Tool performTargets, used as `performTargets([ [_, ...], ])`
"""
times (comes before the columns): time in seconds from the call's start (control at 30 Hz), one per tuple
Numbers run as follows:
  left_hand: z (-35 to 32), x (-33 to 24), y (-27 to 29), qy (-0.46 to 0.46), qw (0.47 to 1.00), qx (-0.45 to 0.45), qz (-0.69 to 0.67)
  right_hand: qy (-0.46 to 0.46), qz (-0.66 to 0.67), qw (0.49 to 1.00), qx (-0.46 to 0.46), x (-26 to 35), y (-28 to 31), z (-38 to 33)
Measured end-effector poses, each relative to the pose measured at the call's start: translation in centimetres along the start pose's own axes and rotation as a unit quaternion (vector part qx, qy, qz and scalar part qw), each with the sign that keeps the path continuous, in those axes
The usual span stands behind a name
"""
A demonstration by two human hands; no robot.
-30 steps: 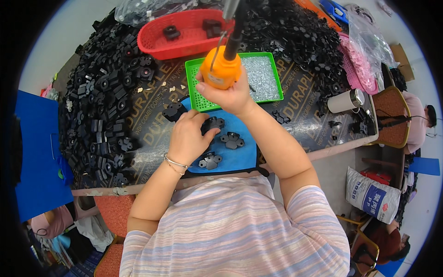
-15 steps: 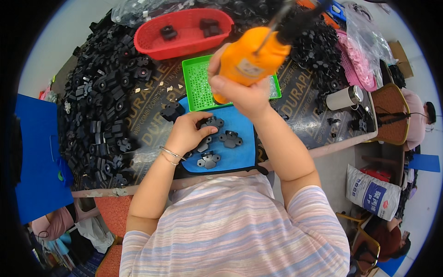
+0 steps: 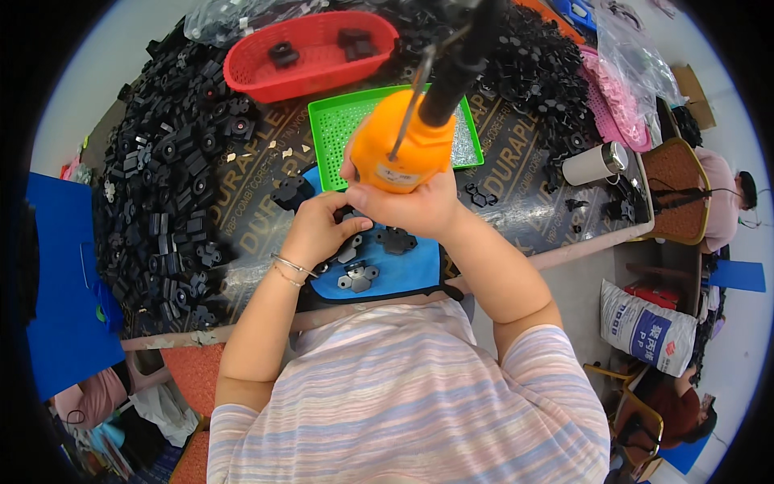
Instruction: Assembling small black plastic components using an electric screwdriver at a factory workbench.
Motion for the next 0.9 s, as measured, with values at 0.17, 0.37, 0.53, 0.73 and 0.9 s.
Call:
performTargets([
  [0.17,0.1,0.2,-0.2,-0.016,1.000,-0.009,0.009,-0.039,-0.017,0.999,-0.029,-1.6,0.6,-0.8],
  [0.37,0.1,0.5,-0.3,-0.034,0.999,-0.034,-0.011,-0.048,-0.061,0.996,0.033,-1.9,0.0,-0.7],
  [0.53,0.2,0.3,-0.2,-0.041,0.999,-0.035,-0.006,-0.099,-0.001,0.995,-0.006,-2.3,0.2,-0.7],
  [0.73,-0.1,0.4,-0.2,-0.010,1.000,-0.019,-0.004,-0.007,0.042,0.996,0.079,1.2,-0.6,1.7],
  [0.9,-0.3,0.0,-0.1,0.005,1.000,-0.003,0.002,0.074,-0.051,0.996,-0.002,-1.1,2.4,2.8],
])
Point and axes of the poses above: each hand's wrist, its own z-axis towards the middle knuckle, its own y-axis out of the back of the hand, x = y × z, the point moved 8 cm from there along z, towards the middle knuckle, and after that the axes turned 15 degrees about z, right-handed, at the moved point
